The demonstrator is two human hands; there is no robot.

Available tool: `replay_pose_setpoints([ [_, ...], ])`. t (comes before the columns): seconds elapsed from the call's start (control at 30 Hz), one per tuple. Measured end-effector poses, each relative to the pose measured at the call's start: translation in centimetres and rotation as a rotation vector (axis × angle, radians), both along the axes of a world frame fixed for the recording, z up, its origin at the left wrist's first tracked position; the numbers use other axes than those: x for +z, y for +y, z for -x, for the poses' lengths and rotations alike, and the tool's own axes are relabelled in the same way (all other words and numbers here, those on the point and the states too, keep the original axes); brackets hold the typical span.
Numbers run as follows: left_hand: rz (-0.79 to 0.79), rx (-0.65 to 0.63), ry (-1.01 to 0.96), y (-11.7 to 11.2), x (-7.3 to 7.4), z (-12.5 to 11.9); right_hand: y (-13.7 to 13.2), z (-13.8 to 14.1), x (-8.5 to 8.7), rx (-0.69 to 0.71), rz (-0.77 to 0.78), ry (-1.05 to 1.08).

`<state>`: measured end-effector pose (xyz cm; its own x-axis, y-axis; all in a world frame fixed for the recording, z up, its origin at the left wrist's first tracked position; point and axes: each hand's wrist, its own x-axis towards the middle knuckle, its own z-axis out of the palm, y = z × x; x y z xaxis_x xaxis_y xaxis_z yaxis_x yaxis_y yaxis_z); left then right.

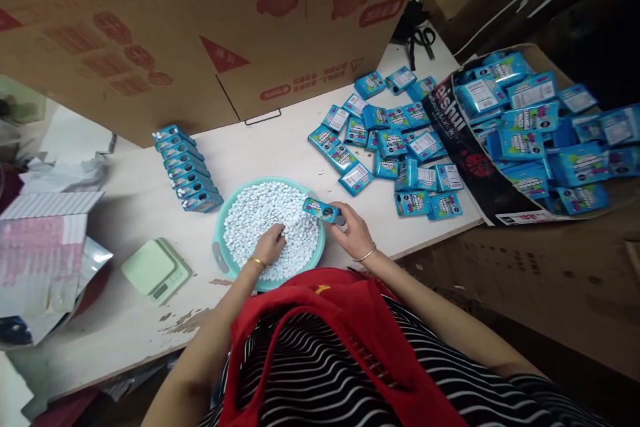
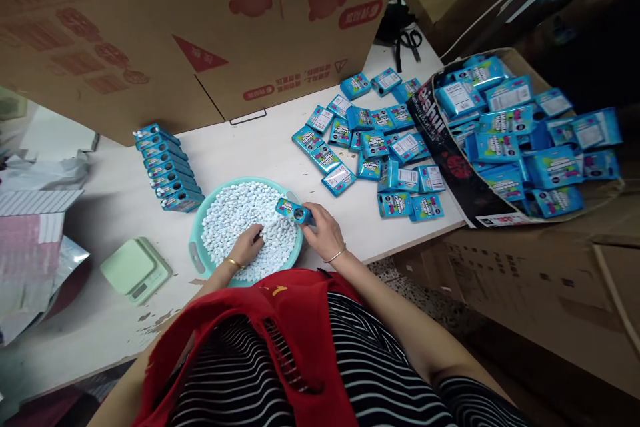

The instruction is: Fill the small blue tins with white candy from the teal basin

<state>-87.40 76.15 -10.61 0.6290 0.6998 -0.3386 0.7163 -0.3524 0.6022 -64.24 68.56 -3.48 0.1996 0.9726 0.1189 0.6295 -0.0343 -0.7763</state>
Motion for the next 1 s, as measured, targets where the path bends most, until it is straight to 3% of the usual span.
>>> replay_pose_setpoints([
  [0.1,0.015,-0.005,-0.065,0.5,2.3,1.7,-0.1,-0.1,0.0,-0.015,0.008,0.012],
  [0.27,-0.05,-0.047,-0.149,1.7,9.0,4.6,0.3,0.3,-0.2,0.042,-0.015,-0.03],
  [0.37,-0.108,-0.115,-0.127,2.4,12.8,4.7,0.8,1.1,-0.4,0.119,-0.052,-0.067],
  [0.5,-0.191,-0.248,0.015,3.0,16.5,3.4,1.5,2.6,-0.6,0.216,-0.067,-0.097],
  [0.7,-0.36,-0.345,0.355,2.0,20.3,0.6,1.9,4.1,-0.7,0.283,-0.073,-0.105],
  [0.83,-0.415,-0.412,0.404,1.2,22.2,-0.1,1.8,4.3,-0.9,0.297,-0.071,-0.075],
  [0.93,-0.405,-0.374,0.346,1.5,22.6,0.8,1.7,4.3,-1.2,0.297,-0.069,-0.033],
  [1.0,-0.36,-0.301,0.271,2.0,21.9,1.9,1.7,4.3,-1.4,0.306,-0.075,0.017],
])
